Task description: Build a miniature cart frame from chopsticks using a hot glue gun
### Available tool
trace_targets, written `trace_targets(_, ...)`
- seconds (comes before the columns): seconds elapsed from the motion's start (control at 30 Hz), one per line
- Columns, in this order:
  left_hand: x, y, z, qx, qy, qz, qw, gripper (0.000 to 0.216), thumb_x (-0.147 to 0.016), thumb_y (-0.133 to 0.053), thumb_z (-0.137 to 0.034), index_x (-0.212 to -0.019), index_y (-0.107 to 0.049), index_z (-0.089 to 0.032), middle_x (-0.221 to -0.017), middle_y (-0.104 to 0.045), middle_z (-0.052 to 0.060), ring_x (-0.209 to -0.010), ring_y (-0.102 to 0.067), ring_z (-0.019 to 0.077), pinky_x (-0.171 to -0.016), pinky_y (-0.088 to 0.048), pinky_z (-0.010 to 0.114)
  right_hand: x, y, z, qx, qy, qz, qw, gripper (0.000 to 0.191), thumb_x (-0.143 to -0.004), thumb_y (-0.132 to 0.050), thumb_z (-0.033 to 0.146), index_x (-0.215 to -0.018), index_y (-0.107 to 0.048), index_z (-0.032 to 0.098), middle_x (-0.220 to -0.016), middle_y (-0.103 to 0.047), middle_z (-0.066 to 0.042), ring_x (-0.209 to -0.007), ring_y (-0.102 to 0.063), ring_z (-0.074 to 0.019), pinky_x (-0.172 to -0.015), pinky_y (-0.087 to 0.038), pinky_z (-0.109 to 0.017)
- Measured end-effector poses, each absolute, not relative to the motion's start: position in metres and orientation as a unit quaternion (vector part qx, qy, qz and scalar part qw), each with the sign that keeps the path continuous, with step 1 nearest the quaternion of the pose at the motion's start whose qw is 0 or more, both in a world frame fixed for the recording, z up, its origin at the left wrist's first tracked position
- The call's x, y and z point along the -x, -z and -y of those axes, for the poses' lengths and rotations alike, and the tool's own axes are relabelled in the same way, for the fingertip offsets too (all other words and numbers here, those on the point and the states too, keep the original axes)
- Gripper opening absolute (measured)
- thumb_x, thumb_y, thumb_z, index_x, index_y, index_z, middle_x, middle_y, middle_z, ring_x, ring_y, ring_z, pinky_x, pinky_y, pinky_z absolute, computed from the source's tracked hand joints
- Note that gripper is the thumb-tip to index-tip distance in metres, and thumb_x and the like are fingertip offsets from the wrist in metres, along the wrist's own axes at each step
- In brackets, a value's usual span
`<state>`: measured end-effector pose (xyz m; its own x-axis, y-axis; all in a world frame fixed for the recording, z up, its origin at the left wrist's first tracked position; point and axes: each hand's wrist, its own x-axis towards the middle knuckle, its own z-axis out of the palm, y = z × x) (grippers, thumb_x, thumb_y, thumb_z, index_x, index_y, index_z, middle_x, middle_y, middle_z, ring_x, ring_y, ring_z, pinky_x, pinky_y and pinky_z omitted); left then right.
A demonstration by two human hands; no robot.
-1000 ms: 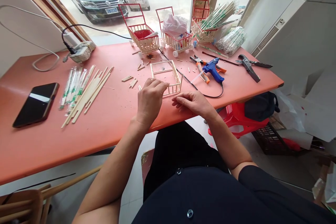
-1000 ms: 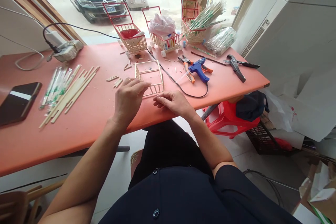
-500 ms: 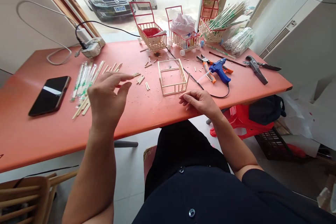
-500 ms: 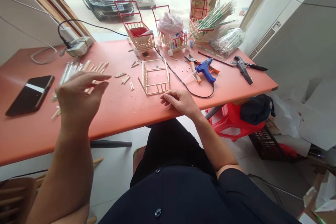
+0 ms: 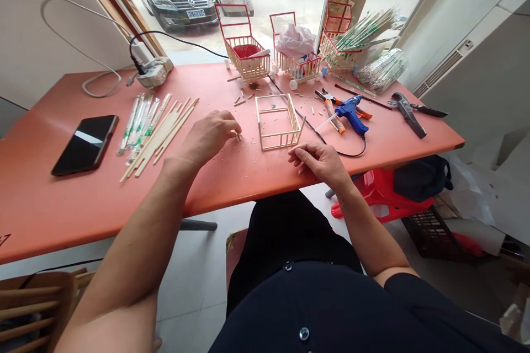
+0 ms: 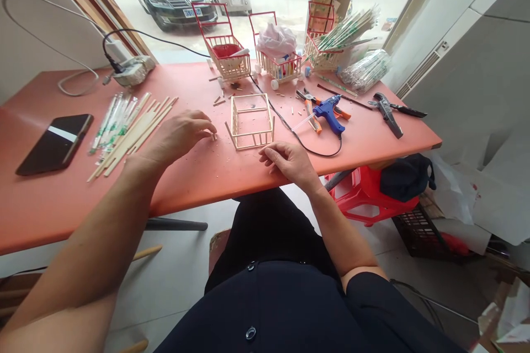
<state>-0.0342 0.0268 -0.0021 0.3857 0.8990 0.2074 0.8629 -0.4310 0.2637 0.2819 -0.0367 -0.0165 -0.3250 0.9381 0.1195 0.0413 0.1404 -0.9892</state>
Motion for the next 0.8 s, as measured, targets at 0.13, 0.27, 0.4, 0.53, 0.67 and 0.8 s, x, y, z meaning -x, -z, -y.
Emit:
trace_targets(0.13,0.038,-0.005,-0.037,-0.854,-0.113,-0.506,0.053,0.017,-0.089,-0.061,-0.021,-0.088,-0.077,-0.026,-0.109,-0.076,0.012,-0.103,-0.069,0.0305,-0.083,-0.049,0.037,-0.280,0.017,0.038,0.396,-0.521,0.622,0.430,0.059,-0.086,-0.082,0.075,-0.093,-0.082,0.017,-0.086,-0.079,-0.007,-0.071,-0.070,-0.0152,-0.057,-0.061,-0.025)
trace_targets(0.27,0.039,-0.018,-0.041,-0.882,-0.052,-0.464,0.068,0.014,-0.085,-0.061,-0.019,-0.080,-0.072,-0.026,-0.100,-0.073,0.009,-0.094,-0.065,0.0279,-0.077,-0.046,0.035,-0.280,0.017,0.039,0.401,-0.517,0.621,0.431,0.060,-0.085,-0.081,0.077,-0.092,-0.082,0.017,-0.085,-0.079,-0.007,-0.070,-0.071,-0.0155,-0.057,-0.062,-0.026)
trace_targets(0.4,0.039,-0.029,-0.040,-0.887,-0.022,-0.454,0.086,0.014,-0.083,-0.059,-0.015,-0.077,-0.066,-0.026,-0.093,-0.069,0.007,-0.084,-0.063,0.0253,-0.074,-0.044,0.034,-0.280,0.017,0.039,0.401,-0.514,0.623,0.433,0.061,-0.084,-0.081,0.078,-0.090,-0.081,0.018,-0.085,-0.079,-0.007,-0.067,-0.069,-0.0143,-0.056,-0.061,-0.026)
trace_targets(0.53,0.040,-0.025,-0.034,-0.869,-0.051,-0.482,0.093,0.017,-0.083,-0.060,-0.016,-0.070,-0.056,-0.026,-0.087,-0.067,0.007,-0.081,-0.062,0.0264,-0.072,-0.043,0.036,-0.280,0.018,0.040,0.401,-0.510,0.625,0.435,0.059,-0.086,-0.081,0.076,-0.091,-0.081,0.018,-0.085,-0.079,-0.007,-0.068,-0.070,-0.0150,-0.056,-0.060,-0.026)
trace_targets(0.67,0.032,-0.012,-0.007,-0.799,-0.231,-0.550,0.080,0.010,-0.086,-0.060,-0.024,-0.076,-0.057,-0.026,-0.087,-0.069,0.007,-0.085,-0.065,0.0275,-0.080,-0.048,0.038,-0.279,0.020,0.041,0.397,-0.503,0.631,0.437,0.053,-0.090,-0.079,0.071,-0.094,-0.082,0.018,-0.086,-0.080,-0.007,-0.071,-0.071,-0.0161,-0.058,-0.059,-0.026)
trace_targets(0.8,0.000,0.000,0.038,-0.618,-0.473,-0.542,0.317,0.014,-0.077,-0.076,-0.031,-0.081,-0.065,-0.024,-0.074,-0.069,0.002,-0.065,-0.061,0.0176,-0.065,-0.049,0.031,-0.273,0.021,0.044,0.396,-0.479,0.643,0.447,0.043,-0.094,-0.078,0.061,-0.094,-0.084,0.019,-0.093,-0.083,-0.008,-0.082,-0.075,-0.0186,-0.068,-0.060,-0.029)
